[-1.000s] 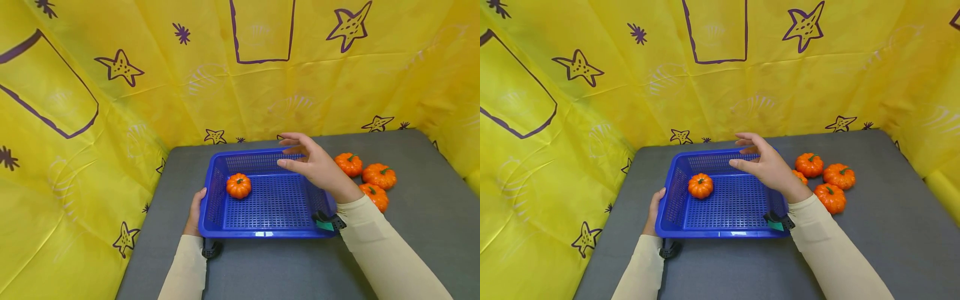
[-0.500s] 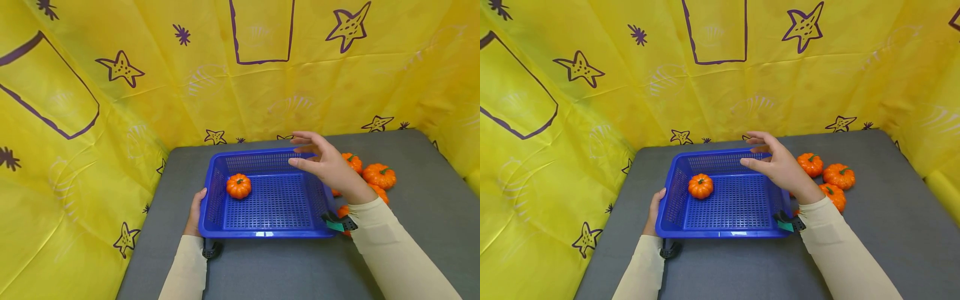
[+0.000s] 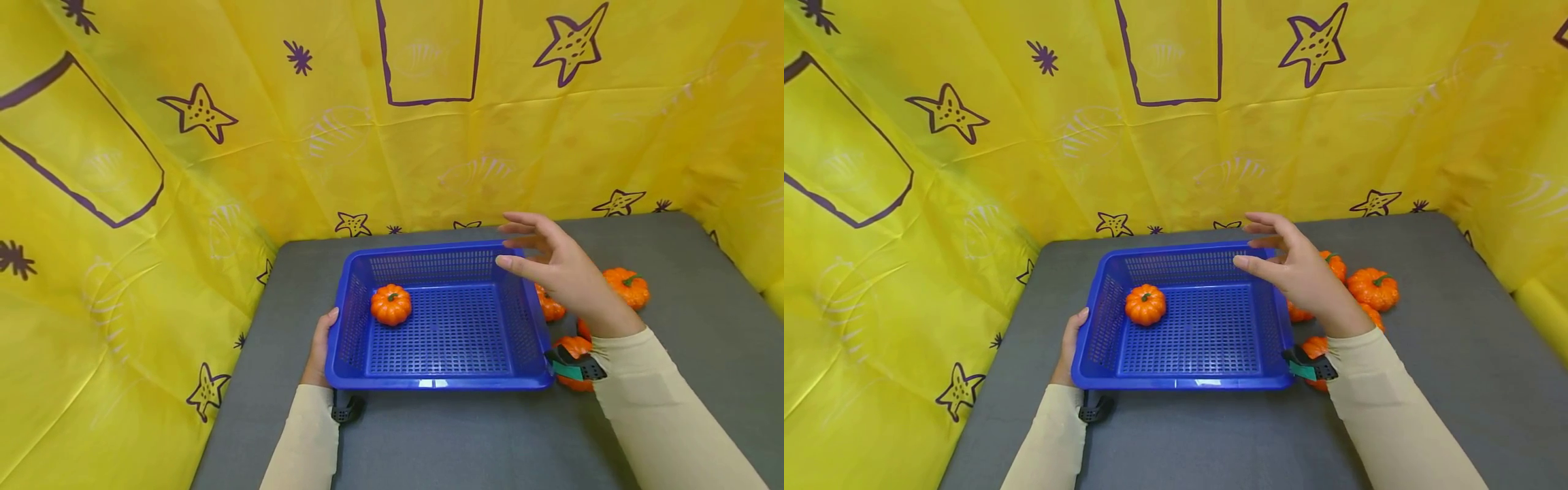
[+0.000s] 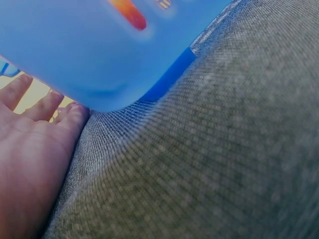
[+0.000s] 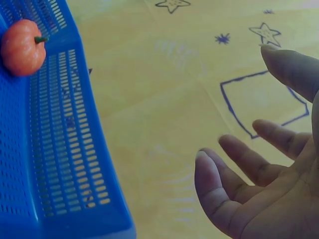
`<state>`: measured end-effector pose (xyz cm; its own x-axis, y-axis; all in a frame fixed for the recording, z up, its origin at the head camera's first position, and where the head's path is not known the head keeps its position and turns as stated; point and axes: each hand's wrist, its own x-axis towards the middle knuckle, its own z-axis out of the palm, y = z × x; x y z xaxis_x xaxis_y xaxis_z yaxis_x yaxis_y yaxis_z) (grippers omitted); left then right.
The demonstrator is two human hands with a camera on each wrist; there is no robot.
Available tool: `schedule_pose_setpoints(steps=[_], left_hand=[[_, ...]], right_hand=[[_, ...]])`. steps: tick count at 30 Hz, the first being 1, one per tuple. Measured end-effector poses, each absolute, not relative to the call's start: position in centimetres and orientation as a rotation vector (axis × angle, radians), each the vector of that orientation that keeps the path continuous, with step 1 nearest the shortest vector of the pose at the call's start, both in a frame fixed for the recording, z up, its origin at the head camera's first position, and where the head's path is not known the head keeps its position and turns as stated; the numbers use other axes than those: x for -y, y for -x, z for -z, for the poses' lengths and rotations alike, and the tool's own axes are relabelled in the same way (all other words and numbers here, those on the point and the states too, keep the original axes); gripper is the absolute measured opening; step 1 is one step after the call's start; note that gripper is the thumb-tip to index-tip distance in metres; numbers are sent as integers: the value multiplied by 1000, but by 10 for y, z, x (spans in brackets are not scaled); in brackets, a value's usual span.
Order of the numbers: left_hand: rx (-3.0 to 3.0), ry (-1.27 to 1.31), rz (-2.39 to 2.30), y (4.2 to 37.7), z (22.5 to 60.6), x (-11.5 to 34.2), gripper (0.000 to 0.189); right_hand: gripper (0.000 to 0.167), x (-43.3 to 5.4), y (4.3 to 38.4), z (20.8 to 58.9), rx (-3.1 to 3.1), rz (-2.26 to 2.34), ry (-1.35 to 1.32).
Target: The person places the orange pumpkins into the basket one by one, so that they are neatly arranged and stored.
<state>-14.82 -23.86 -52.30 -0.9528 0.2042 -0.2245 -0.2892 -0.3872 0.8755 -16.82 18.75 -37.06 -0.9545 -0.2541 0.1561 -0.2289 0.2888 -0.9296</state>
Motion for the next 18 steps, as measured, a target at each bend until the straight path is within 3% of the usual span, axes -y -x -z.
schedule_pose_setpoints(steps=[18], left_hand=[[-1547,120,-2370,147,523,239,70]], right_hand=[[67,-221,154,375,-2560,1831,366]])
